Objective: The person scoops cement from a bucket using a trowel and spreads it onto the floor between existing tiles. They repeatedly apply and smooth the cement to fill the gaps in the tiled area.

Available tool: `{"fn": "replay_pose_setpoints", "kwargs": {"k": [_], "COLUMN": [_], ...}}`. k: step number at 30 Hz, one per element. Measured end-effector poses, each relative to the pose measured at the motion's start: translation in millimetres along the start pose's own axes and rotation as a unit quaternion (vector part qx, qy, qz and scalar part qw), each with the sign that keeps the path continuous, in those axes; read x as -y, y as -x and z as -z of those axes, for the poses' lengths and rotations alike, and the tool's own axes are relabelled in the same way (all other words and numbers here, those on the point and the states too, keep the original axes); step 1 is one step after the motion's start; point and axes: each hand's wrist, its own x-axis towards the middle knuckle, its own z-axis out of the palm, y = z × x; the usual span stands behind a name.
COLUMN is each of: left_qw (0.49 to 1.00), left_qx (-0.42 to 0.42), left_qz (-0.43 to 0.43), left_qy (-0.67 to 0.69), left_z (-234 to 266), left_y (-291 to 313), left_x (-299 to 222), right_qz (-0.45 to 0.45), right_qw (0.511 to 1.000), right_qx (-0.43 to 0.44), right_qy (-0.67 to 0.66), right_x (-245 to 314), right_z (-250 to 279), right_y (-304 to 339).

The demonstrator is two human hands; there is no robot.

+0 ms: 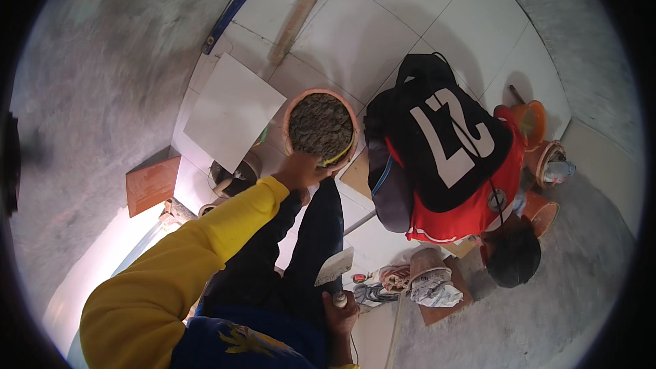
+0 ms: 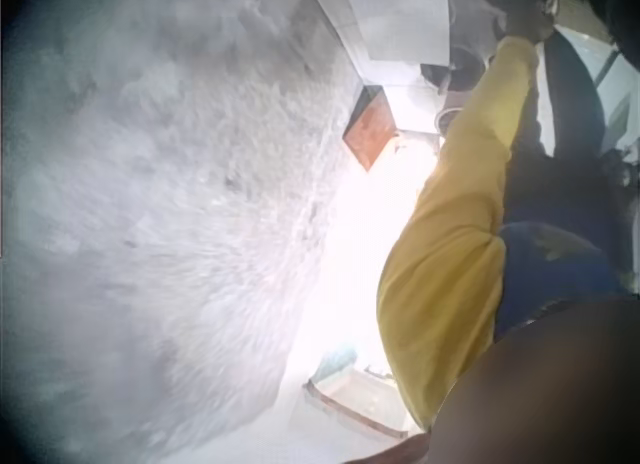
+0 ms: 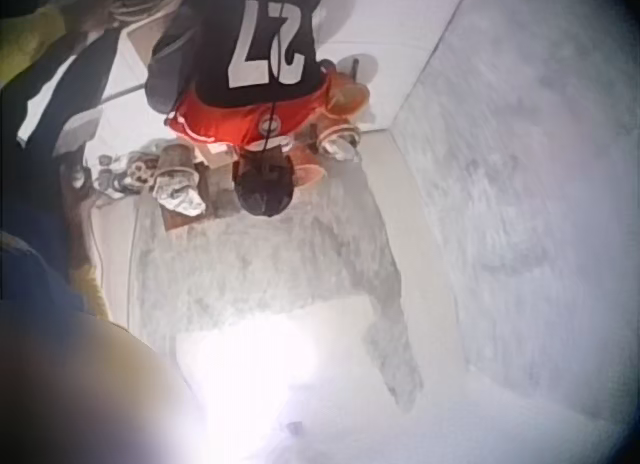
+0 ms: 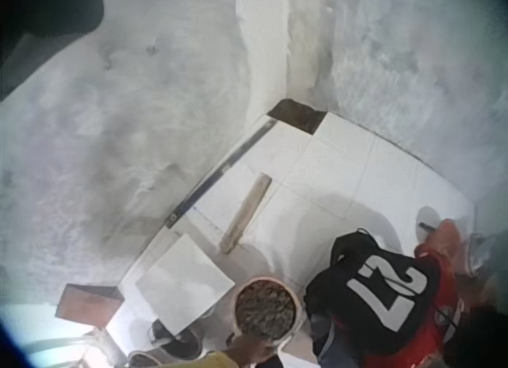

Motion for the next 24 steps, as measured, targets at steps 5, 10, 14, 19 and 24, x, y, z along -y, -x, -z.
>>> {"fn": "replay_pose_setpoints", "kwargs": {"k": [5,10,14,19,24], "left_qw": [0.992,0.992,0.993,0.991,0.99], "left_qx": [0.033,0.015,0.013,-0.029,-0.068], "left_qz": [0.12,0.107,0.088,0.065,0.061], "left_qy": [0.01,-0.064,-0.082,-0.111,-0.106], "left_z": [64,80,126,178,220], "left_y": [-43,-57,-79,-118,-147], "left_x": [-22,-20,-37,-55,-65], "right_qz": [-0.036,-0.047,-0.027,-0.042,-0.005], "right_qw": [0.998,0.994,0.99,0.984,0.998], "right_qx": [0.011,0.014,0.016,0.022,0.021], "right_qy": [-0.053,-0.097,-0.134,-0.17,-0.064], "right_x": [30,8,2,-6,-11], "right_z": [46,65,81,94,98], "right_y": [-43,-69,-84,-87,-89]}}
